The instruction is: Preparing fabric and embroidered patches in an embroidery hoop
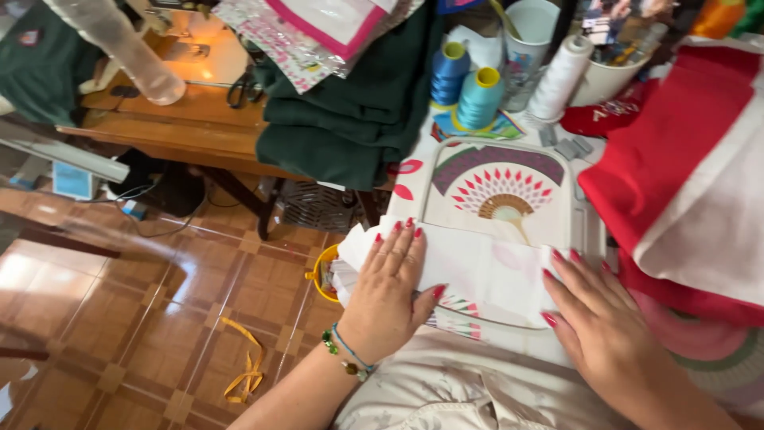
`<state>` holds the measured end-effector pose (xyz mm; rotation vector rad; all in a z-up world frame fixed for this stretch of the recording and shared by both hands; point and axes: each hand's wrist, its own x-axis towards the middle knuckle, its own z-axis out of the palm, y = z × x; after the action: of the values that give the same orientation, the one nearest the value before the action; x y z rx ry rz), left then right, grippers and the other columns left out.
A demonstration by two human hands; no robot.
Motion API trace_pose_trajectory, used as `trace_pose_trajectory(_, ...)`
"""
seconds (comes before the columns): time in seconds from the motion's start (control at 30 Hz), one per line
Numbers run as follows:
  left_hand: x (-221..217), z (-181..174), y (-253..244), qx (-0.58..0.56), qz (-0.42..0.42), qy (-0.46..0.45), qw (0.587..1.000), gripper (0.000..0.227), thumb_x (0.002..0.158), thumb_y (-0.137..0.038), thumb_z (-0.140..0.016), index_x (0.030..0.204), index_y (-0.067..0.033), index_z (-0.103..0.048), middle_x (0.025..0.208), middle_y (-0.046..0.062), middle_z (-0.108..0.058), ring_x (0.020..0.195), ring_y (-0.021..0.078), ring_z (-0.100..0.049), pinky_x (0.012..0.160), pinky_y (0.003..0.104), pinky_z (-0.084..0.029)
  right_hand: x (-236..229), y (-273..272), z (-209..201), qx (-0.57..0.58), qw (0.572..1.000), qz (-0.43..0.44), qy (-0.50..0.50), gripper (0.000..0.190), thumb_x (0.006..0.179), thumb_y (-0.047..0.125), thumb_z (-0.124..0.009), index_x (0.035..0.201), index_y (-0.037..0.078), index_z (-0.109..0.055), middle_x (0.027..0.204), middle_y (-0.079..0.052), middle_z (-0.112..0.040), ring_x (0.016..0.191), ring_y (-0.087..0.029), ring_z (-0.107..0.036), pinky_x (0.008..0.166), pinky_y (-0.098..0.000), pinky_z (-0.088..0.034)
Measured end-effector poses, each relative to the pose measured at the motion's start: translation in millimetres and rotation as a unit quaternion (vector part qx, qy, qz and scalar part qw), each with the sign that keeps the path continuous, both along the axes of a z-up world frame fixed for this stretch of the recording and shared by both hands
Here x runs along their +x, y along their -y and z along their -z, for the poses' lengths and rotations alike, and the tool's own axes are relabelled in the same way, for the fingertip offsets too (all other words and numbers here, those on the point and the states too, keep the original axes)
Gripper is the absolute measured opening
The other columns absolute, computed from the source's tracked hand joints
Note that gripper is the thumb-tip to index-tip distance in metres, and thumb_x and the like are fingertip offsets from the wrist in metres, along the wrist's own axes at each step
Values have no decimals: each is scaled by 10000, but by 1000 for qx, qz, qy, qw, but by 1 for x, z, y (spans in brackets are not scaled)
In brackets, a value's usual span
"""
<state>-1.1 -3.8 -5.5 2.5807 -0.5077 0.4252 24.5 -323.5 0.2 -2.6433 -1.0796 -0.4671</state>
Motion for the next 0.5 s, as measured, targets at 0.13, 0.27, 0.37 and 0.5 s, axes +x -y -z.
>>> trace_pose_trajectory(0.13,0,-1,2,6,-10,8,1000,671,1008,-400,-525,1490,50,-404,1570,301,-407,1497,453,-338,1205,569,-283,-6,14,27,-5,999,29,21,541,929,157,-481,1457,42,-519,1598,-129,-495,1487,-290,-471,1246,-516,-324)
trace_pose_trajectory(0.27,-1,-2,7,8,-15,8,1000,687,1003,-403,-529,1498,52,-386,1573,311,-395,1490,467,-345,1205,575,-280,-6,17,27,0,999,17,37,633,863,105,-513,1488,9,-475,1615,-133,-473,1508,-275,-446,1258,-527,-326)
trace_pose_trajectory(0.37,-2,1,7,-6,-19,10,1000,733,1006,-412,-538,1529,61,-339,1588,305,-379,1500,464,-335,1218,575,-267,-4,22,32,0,1000,9,25,650,864,126,-503,1502,14,-453,1629,-135,-449,1527,-276,-415,1269,-522,-303)
trace_pose_trajectory(0.5,1,-19,-2,-111,1,-101,989,755,977,-396,-591,1528,56,-343,1570,315,-397,1503,452,-313,1218,575,-207,-2,26,39,7,1000,0,12,662,879,139,-484,1527,23,-417,1660,-132,-400,1553,-282,-369,1274,-529,-271)
